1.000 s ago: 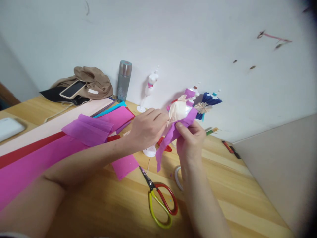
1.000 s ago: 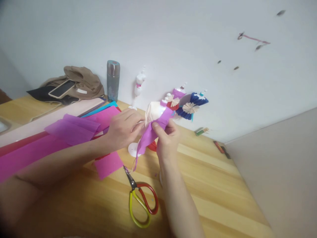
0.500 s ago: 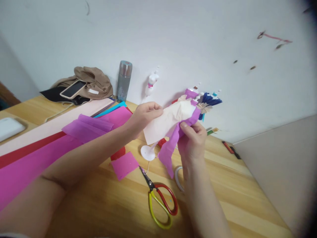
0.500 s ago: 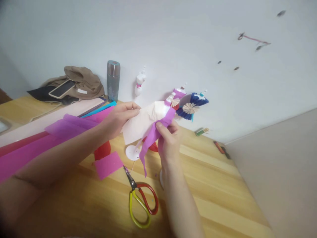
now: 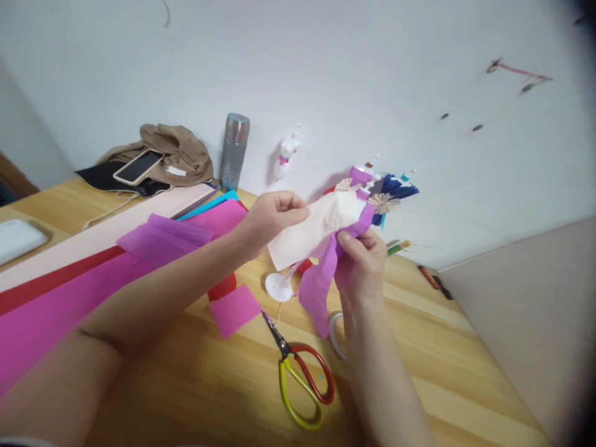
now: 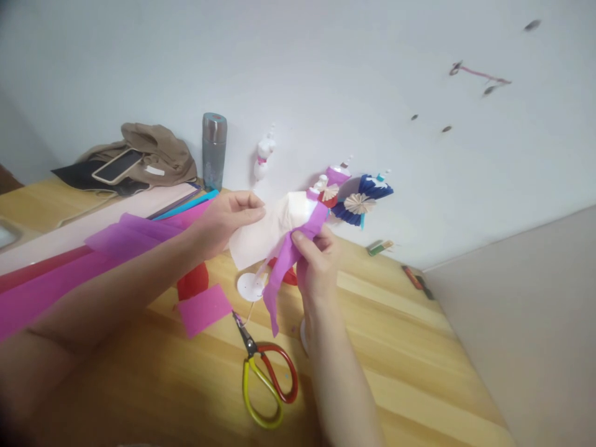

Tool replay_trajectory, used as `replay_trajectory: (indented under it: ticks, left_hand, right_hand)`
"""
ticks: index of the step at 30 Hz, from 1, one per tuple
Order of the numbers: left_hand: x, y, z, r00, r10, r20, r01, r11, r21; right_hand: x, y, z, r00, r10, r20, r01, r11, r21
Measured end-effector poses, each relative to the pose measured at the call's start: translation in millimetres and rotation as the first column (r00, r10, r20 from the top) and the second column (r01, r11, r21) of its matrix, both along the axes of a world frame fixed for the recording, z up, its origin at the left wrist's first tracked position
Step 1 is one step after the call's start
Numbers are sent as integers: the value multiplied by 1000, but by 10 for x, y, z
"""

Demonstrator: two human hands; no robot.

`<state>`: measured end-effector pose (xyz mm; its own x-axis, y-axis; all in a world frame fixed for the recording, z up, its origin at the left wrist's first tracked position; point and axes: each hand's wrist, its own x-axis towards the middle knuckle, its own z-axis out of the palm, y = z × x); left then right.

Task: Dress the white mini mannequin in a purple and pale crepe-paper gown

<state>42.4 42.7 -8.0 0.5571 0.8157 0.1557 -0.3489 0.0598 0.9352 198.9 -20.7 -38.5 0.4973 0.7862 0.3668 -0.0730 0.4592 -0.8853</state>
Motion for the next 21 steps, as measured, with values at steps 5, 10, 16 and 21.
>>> replay_trajectory:
  ticks: [5,10,16,21]
  left_hand:
    - [12,-11,8,985,165,-40,-146,945,294]
    - [27,-19,-74,881,469,-71,-315,691,650]
    - [-7,-73,-92,790,608,-78,-289,482,827]
    - [0,-70,-90,788,612,-66,-307,484,820]
  right_hand:
    - [-31,-19,-20,998,48,30,-49,999,17]
    - [-59,-33,-12,997,50,54,-52,998,30]
    - [-86,-32,17,997,34,66,-36,999,28]
    - [-94,-32,22,999,8,50,-10,999,39]
